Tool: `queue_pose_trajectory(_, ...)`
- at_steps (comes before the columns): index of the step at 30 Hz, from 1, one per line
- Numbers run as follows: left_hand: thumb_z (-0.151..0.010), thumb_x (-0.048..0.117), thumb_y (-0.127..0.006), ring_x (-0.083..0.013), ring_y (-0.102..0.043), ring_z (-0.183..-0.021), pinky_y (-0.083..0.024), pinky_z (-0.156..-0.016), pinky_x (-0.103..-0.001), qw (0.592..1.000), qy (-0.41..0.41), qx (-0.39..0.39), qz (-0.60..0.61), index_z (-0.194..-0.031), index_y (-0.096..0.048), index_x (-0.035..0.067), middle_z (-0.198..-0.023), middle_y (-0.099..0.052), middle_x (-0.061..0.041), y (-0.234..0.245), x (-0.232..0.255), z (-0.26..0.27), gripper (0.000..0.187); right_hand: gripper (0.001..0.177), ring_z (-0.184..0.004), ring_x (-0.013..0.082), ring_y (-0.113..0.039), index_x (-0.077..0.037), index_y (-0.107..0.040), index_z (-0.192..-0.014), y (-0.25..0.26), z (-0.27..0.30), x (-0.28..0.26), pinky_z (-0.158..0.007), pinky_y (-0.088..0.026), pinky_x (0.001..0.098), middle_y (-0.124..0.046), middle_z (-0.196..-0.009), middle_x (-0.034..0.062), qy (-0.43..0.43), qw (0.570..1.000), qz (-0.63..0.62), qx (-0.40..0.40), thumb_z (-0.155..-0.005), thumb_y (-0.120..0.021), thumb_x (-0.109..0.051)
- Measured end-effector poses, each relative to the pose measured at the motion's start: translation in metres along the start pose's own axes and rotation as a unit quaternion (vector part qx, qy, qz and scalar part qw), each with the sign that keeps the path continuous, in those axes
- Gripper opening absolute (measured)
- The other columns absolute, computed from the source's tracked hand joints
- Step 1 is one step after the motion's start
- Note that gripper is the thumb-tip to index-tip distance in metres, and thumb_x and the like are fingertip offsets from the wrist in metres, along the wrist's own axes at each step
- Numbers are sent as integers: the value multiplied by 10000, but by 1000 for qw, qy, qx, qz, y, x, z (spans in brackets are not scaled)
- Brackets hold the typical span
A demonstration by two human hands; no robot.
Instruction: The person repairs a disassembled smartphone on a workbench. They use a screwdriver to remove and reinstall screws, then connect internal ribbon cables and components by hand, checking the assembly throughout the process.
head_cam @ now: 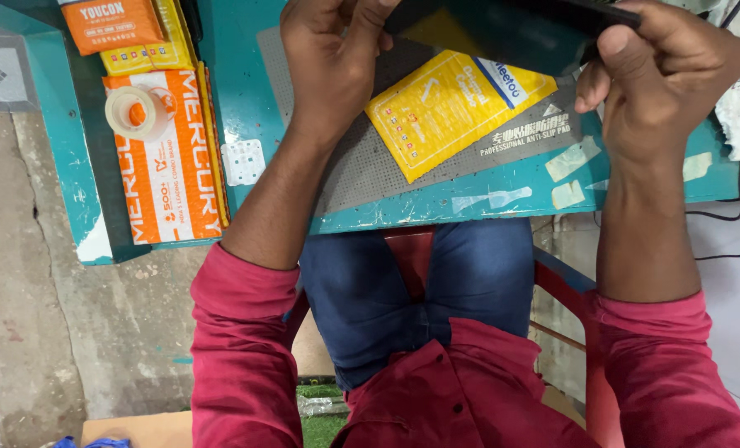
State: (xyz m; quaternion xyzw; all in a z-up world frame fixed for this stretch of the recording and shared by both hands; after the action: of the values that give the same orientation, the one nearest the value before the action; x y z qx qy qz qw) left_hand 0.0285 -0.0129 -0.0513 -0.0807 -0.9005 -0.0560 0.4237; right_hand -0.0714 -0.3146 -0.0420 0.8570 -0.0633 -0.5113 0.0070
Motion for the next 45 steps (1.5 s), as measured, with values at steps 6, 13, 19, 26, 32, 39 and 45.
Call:
queue_pose_trajectory(6, -1102, 179, -700, -112, -699, -668, -570, -602, -233, 999, 30, 9, 17, -1070, -711, 27, -881, -731, -44, 0, -1, 2, 156, 310, -611, 193, -654, 151, -710, -1230, -1, 1, 0, -570, -541, 274, -679, -836, 196, 49, 999, 3, -8, -1220, -733, -157)
queue_pose_trajectory(13, -1107, 183, -724, -107, -658, -664, -567, -605, -247, 996, 71, 14, 59, -1068, -704, 18, -899, -710, -41, -1, 1, 3, 171, 329, -553, 193, -616, 159, -715, -1195, -4, 1, -4, -526, -498, 269, -657, -780, 182, 37, 999, -7, 5, -1180, -744, -168)
queue_pose_trajectory(19, -1094, 184, -733, -78, -618, -613, -540, -552, -232, 993, 90, -3, 70, -1060, -716, 15, -842, -691, -31, 2, 2, 2, 173, 372, -468, 158, -558, 163, -716, -1148, -4, -2, -7, -454, -456, 253, -588, -652, 117, 8, 999, -30, 15, -1148, -745, -207)
queue_pose_trajectory(26, -1112, 151, -716, -109, -615, -531, -479, -481, -236, 987, 114, -25, 109, -987, -705, 4, -728, -646, -50, 5, 2, 1, 193, 405, -407, 175, -485, 99, -602, -820, -4, -5, -10, -427, -404, 292, -504, -578, 124, -87, 990, -99, 55, -1152, -736, -91)
queue_pose_trajectory(32, -1097, -3, -654, -149, -595, -511, -441, -448, -257, 976, 154, -43, 150, -900, -686, -47, -672, -640, -91, 8, 7, -4, 204, 369, -368, 157, -457, 52, -603, -761, -10, -9, -21, -374, -391, 276, -490, -549, 104, -177, 966, -167, 87, -1116, -689, 5)
queue_pose_trajectory(39, -1053, 53, -552, -223, -653, -533, -513, -532, -324, 933, 279, -76, 216, -856, -661, -33, -638, -639, -130, 15, -2, -4, 241, 278, -427, 178, -529, 56, -620, -867, -3, -10, -12, -403, -422, 258, -532, -576, 94, -265, 919, -272, 109, -1143, -588, 63)
queue_pose_trajectory(45, -1122, 178, -557, -243, -660, -587, -510, -501, -314, 922, 270, -81, 266, -931, -671, -40, -720, -671, -164, 17, -24, 2, 311, 280, -469, 198, -563, 62, -622, -923, 11, -4, 4, -436, -447, 267, -566, -630, 118, -284, 905, -300, 102, -1180, -512, 44)
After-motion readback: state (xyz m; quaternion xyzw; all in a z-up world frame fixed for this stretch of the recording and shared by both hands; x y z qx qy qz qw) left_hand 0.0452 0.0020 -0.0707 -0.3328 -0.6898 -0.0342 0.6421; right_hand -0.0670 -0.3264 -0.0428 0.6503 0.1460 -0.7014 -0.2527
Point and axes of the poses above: each hand's wrist, its own z-axis away from the middle knuckle, its own y-axis out of the back of the hand, x = y × z, the point moved 1 cm from there along -z, towards the middle knuckle
